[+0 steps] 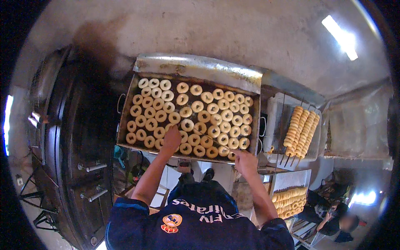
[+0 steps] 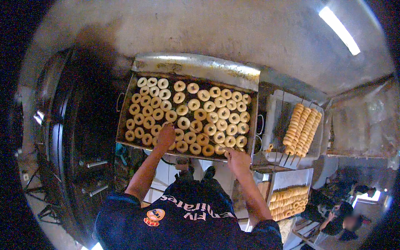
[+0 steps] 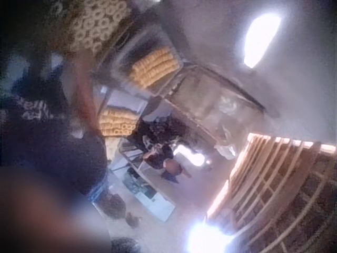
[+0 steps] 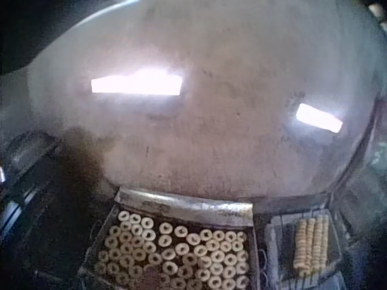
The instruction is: The person arranges cooked donuts on a tray and uses a long metal skewer to thread them into a spiral shape. They then transfer the assembled donut spirals to a cooling rack and load raw donut dough from a wooden board onto a griddle for cooking.
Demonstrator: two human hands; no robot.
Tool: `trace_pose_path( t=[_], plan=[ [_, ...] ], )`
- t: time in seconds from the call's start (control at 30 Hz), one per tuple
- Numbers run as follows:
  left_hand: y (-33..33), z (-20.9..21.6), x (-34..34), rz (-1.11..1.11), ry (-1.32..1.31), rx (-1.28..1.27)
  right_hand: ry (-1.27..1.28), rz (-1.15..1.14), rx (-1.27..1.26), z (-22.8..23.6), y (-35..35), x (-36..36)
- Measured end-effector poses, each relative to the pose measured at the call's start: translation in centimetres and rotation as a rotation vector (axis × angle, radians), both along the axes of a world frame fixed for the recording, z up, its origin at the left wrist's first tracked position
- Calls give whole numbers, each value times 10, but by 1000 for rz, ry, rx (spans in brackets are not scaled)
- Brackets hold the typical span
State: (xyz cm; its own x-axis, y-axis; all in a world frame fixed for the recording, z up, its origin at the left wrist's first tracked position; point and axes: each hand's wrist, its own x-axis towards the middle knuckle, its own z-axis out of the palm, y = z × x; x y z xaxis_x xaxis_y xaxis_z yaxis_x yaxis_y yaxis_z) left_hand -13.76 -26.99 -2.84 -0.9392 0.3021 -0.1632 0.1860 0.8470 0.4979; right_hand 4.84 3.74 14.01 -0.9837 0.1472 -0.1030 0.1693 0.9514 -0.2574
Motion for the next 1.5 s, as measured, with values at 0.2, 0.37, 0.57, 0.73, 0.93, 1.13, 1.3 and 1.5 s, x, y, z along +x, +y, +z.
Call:
trace_pose_path(
  t=[0.2, 0.37, 0.57, 0.73, 0.93, 1.13, 1.3, 1.5],
  plan=[
    [5, -19, 36, 56, 11, 36, -13, 21, 15, 0, -5, 17],
    [6, -11, 90, -30, 71, 3, -220, 23, 58, 7, 37, 65],
    [6, -28, 115, -195, 198, -174, -45, 20, 12, 15, 47, 83],
    [30, -7, 127, -278, 111, -176, -26, 115, -62, -12, 85, 103],
    [-14, 104, 140, 84, -36, 5, -305, 95, 5, 60, 75, 91],
    [-67, 45, -26, 217, 217, 119, 60, -82, -168, -56, -23, -43],
    [-64, 25, -195, 103, 310, -186, 88, -49, -144, -95, -82, -192],
    [-58, -5, -244, 293, -24, 24, 78, -92, -104, -90, -108, -237]
  ],
)
